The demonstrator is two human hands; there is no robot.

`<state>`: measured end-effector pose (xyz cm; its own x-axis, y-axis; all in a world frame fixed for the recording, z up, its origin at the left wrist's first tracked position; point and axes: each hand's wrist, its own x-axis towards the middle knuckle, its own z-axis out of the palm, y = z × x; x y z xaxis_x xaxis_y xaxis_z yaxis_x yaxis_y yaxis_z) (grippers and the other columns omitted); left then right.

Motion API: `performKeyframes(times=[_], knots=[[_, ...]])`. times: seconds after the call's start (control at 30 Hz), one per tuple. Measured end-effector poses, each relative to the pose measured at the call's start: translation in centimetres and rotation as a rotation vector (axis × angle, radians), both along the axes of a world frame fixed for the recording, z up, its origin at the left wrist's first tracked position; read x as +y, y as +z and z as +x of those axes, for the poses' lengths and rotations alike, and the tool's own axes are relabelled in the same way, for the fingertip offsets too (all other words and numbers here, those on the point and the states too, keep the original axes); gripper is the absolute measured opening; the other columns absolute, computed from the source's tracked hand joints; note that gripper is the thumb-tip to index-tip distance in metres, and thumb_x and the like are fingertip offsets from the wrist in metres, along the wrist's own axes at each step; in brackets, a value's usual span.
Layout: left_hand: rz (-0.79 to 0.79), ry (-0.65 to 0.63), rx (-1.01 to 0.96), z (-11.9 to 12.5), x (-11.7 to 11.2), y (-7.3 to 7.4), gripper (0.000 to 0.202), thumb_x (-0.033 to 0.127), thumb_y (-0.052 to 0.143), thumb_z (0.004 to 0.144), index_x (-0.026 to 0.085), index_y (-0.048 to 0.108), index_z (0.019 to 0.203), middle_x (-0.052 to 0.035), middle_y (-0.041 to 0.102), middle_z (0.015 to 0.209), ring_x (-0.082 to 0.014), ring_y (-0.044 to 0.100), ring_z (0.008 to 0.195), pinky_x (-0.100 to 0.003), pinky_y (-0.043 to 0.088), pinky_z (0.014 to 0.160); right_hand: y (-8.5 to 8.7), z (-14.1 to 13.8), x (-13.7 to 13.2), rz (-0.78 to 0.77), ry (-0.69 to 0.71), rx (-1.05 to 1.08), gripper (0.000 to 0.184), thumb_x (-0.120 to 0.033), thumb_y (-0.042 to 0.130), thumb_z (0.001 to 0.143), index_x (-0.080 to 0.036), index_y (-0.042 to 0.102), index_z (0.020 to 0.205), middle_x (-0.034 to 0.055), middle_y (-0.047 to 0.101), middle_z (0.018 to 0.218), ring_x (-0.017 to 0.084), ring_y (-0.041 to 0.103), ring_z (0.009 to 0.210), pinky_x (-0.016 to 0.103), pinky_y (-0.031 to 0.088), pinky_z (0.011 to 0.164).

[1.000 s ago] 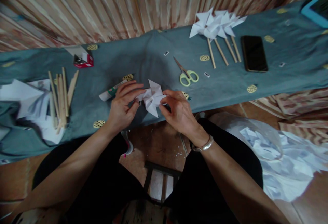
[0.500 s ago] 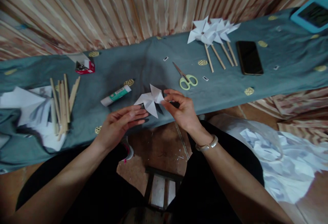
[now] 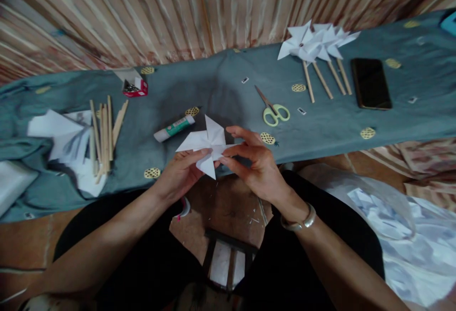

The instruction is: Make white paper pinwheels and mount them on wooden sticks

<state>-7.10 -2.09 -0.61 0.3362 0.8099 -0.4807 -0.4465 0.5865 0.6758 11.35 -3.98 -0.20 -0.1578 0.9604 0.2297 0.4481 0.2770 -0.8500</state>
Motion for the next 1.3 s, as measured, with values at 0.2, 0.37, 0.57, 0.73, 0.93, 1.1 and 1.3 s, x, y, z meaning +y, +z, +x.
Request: performKeyframes(times=[0.2,0.37,0.57,0.73,0.93,1.1,1.3], knots=[[0.105,0.039,0.053,0.4,0.1,-0.4,0.013,0.026,0.08,0.069,0.014,0.075,0.072,-0.0023,0.072,0.069,-0.012,0.063,0.062,-0.026,0.051,0.069,0.1,0.1,0.1,0.004,0.0,-0.045,0.008,-0.027,0.068,0.085,-0.028,0.076,0.083,0.0026,0.06,0.131,0.025,0.057,0.117,0.05,0.045,0.103],[0.115,0.047,0.056,0.6,0.1,-0.6,0.015,0.027,0.082,0.067,0.015,0.076,0.075,-0.0032,0.075,0.074,-0.0133,0.066,0.067,-0.027,0.051,0.073,-0.1,-0.3,0.2,0.027,-0.03,-0.113,0.007,-0.026,0.07,0.083,-0.027,0.075,0.08,0.0026,0.06,0.13,0.026,0.056,0.117,0.05,0.046,0.101],[0.127,0.054,0.068,0.7,0.1,-0.8,0.018,0.028,0.083,0.065,0.016,0.077,0.077,-0.0019,0.074,0.074,-0.0122,0.065,0.067,-0.026,0.052,0.072,-0.6,-0.5,0.4,0.044,-0.069,-0.169,0.006,-0.027,0.071,0.081,-0.024,0.072,0.076,0.0047,0.059,0.131,0.027,0.057,0.117,0.052,0.045,0.103],[0.143,0.049,0.078,0.7,0.0,-0.9,0.018,0.028,0.082,0.066,0.015,0.076,0.077,-0.0025,0.074,0.073,-0.0116,0.064,0.064,-0.024,0.05,0.067,-1.0,-0.6,0.5,0.059,-0.087,-0.138,0.006,-0.024,0.072,0.08,-0.025,0.071,0.074,0.0036,0.061,0.129,0.028,0.057,0.118,0.05,0.046,0.102],[0.142,0.055,0.081,0.7,0.1,-1.2,0.017,0.028,0.082,0.066,0.016,0.076,0.075,-0.0017,0.073,0.07,-0.0111,0.063,0.063,-0.024,0.049,0.065,-1.0,-0.8,0.5,0.065,-0.091,-0.141,0.008,-0.024,0.072,0.078,-0.024,0.068,0.071,0.0035,0.061,0.13,0.028,0.058,0.117,0.049,0.047,0.1],[0.14,0.057,0.093,0.7,0.0,-1.3,0.018,0.029,0.082,0.065,0.015,0.075,0.074,-0.0014,0.073,0.069,-0.0108,0.062,0.062,-0.024,0.049,0.064,-1.0,-0.9,0.5,0.064,-0.086,-0.151,0.011,-0.023,0.071,0.077,-0.024,0.065,0.068,0.0031,0.06,0.133,0.028,0.057,0.118,0.048,0.047,0.1],[0.151,0.057,0.092,0.8,0.0,-1.2,0.017,0.029,0.082,0.065,0.016,0.075,0.074,-0.0012,0.073,0.069,-0.0107,0.063,0.063,-0.024,0.049,0.065,-1.1,-0.9,0.5,0.06,-0.082,-0.162,0.011,-0.024,0.07,0.077,-0.024,0.065,0.067,0.0048,0.059,0.134,0.029,0.056,0.119,0.05,0.045,0.102]])
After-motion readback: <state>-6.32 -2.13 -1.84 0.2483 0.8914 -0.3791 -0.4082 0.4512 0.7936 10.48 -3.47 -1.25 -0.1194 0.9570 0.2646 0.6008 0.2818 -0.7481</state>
